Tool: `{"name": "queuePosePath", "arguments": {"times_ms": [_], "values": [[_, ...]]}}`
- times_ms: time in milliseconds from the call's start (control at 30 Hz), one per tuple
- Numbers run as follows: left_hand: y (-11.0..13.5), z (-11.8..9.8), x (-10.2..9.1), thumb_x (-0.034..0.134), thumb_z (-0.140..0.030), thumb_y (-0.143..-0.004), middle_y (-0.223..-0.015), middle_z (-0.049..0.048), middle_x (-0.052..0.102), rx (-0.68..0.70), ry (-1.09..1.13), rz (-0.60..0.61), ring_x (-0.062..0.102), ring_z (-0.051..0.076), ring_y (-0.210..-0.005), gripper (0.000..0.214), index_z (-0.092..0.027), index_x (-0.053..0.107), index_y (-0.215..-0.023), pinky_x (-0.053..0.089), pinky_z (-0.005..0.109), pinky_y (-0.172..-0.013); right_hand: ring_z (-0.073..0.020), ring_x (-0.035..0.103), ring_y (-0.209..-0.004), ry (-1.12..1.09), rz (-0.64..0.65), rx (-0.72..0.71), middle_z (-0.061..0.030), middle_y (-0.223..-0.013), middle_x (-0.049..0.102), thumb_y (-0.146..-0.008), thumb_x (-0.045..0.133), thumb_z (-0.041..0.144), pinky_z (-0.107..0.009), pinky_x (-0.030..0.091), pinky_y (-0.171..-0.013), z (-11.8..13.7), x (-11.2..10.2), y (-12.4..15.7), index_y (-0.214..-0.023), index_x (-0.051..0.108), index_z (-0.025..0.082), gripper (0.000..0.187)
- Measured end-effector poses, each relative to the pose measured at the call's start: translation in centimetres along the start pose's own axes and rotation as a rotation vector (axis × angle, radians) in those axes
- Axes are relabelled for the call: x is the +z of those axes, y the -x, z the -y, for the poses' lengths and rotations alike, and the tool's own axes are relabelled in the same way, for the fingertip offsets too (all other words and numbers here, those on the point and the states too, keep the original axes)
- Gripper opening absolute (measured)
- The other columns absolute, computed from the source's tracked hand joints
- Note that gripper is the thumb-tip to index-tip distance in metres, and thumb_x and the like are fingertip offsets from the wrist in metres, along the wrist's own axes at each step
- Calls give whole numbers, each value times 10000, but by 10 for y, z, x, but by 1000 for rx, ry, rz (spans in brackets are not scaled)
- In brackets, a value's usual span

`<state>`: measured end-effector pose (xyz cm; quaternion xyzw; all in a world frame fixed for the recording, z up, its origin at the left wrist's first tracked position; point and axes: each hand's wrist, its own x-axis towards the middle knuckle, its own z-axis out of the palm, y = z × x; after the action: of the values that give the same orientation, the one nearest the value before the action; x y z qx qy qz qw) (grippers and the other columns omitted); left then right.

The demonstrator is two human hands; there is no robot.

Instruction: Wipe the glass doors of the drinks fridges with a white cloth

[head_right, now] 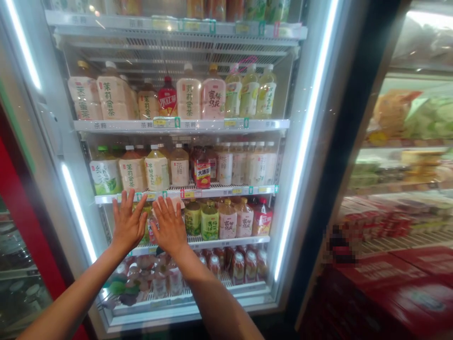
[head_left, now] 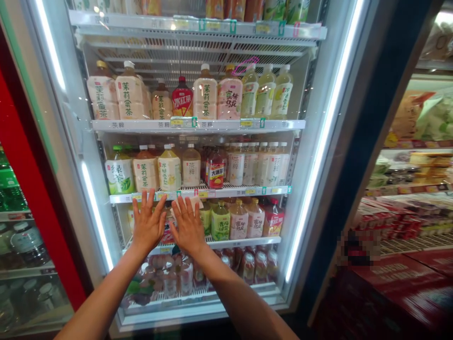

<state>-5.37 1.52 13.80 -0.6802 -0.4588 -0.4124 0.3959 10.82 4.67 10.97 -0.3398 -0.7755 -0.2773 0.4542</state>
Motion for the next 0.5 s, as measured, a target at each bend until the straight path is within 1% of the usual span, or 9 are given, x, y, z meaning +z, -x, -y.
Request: {"name": "queuePosePath", "arguments": {"times_ms": [133,167,200,233,267,400,433,467,500], "values": [[-1,0,0,531,-215,-984,-1739,51,60,-7,-8,-2,35,321,-1607,739,-331,186,-1627,30,632,-1285,-270,-129,-1598,15,-53,79,-110,-1733,89,-1034,462,419,-562,-28,-1293,-16,-28,-76,-1647,145,114,755],[-1,0,0,530,-211,-983,-1739,50,57,-7,-10,-2,31,320,-1607,742,-331,183,-1627,26,632,-1285,-279,-135,-1596,17,-61,97,-115,-1734,70,-1035,458,421,-572,-24,-1292,-20,-32,-89,-1649,120,109,768],[-1,0,1,530,-209,-983,-1739,48,54,-8,-11,-3,27,319,-1607,744,-333,181,-1627,23,632,-1284,-285,-135,-1596,18,-63,106,-118,-1735,56,-1035,457,420,-580,-19,-1291,-22,-35,-94,-1651,96,107,779],[-1,-1,1,529,-208,-982,-1739,46,52,-11,-10,-6,26,318,-1607,745,-336,180,-1627,23,634,-1284,-289,-130,-1596,17,-60,107,-119,-1735,47,-1034,458,416,-586,-13,-1291,-22,-34,-91,-1652,74,109,789],[-1,-1,1,529,-208,-981,-1739,45,52,-15,-7,-10,26,319,-1607,745,-339,182,-1627,23,636,-1284,-290,-123,-1598,14,-54,107,-118,-1735,46,-1033,462,409,-590,-9,-1291,-21,-30,-80,-1652,57,112,797],[-1,-3,3,523,-209,-978,-1738,53,67,-29,11,-14,31,328,-1605,745,-340,182,-1627,21,656,-1277,-281,-70,-1605,-14,-15,73,-125,-1724,128,-1024,499,399,-581,4,-1292,-7,-3,-4,-1651,79,115,806],[-1,-3,3,522,-208,-978,-1737,59,71,-30,13,-12,32,331,-1605,746,-337,180,-1628,23,663,-1274,-279,-48,-1607,-21,2,58,-129,-1719,153,-1025,503,405,-579,10,-1292,-4,1,8,-1650,98,117,799],[0,-3,4,521,-207,-978,-1737,63,74,-30,13,-9,34,334,-1605,746,-335,179,-1628,26,670,-1271,-278,-26,-1609,-27,18,44,-131,-1715,172,-1027,500,412,-579,16,-1292,-2,3,12,-1649,116,122,787],[0,-3,4,521,-206,-978,-1736,67,76,-30,11,-7,37,335,-1605,746,-334,179,-1628,30,674,-1269,-277,-9,-1609,-31,30,33,-130,-1713,180,-1030,494,421,-579,20,-1292,-1,2,8,-1649,132,129,774]]}}
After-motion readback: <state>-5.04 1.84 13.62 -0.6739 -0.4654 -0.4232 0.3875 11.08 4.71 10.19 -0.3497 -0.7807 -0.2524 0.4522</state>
